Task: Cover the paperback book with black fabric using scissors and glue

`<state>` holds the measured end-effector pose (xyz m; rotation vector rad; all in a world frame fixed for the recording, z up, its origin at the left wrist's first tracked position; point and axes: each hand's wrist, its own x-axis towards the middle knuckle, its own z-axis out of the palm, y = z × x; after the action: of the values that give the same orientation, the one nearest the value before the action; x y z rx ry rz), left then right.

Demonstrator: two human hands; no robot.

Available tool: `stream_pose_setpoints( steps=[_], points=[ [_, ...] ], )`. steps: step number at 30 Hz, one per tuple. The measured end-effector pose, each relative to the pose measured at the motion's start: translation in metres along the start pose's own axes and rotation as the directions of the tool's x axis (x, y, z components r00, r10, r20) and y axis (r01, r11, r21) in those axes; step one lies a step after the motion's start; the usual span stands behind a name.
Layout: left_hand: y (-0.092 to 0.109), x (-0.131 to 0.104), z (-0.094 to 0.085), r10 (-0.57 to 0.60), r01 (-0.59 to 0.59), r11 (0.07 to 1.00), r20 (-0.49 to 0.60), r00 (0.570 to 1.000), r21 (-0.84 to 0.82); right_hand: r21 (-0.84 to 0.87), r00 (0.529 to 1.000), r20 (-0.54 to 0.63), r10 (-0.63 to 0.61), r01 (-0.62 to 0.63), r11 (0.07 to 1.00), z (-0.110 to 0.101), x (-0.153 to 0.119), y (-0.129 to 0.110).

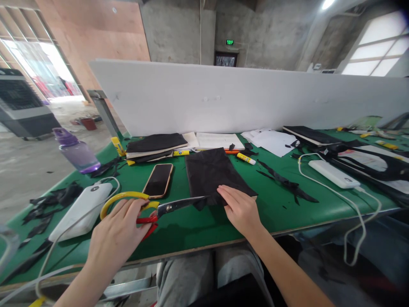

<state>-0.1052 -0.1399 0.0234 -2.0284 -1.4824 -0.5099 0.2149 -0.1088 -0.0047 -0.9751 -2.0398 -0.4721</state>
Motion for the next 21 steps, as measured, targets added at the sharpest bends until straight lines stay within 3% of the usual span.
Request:
stream_pose_setpoints(
  steps=[13, 21],
  points=[
    [-0.0057, -0.0029, -0.0018, 0.052, -0.049, 0.998, 0.107, 0.993, -0.038, -0.006, 1.0, 0.005, 0.005, -0.005, 1.0, -0.0005, 0.0003, -0.0004],
    [-0.0008, -0.0036, 0.003, 0.018, -0.015, 1.0, 0.16, 0.987, -0.019, -0.003, 1.0, 0.001, 0.004, -0.004, 1.0, -0.0004, 0.0016, -0.001]
  ],
)
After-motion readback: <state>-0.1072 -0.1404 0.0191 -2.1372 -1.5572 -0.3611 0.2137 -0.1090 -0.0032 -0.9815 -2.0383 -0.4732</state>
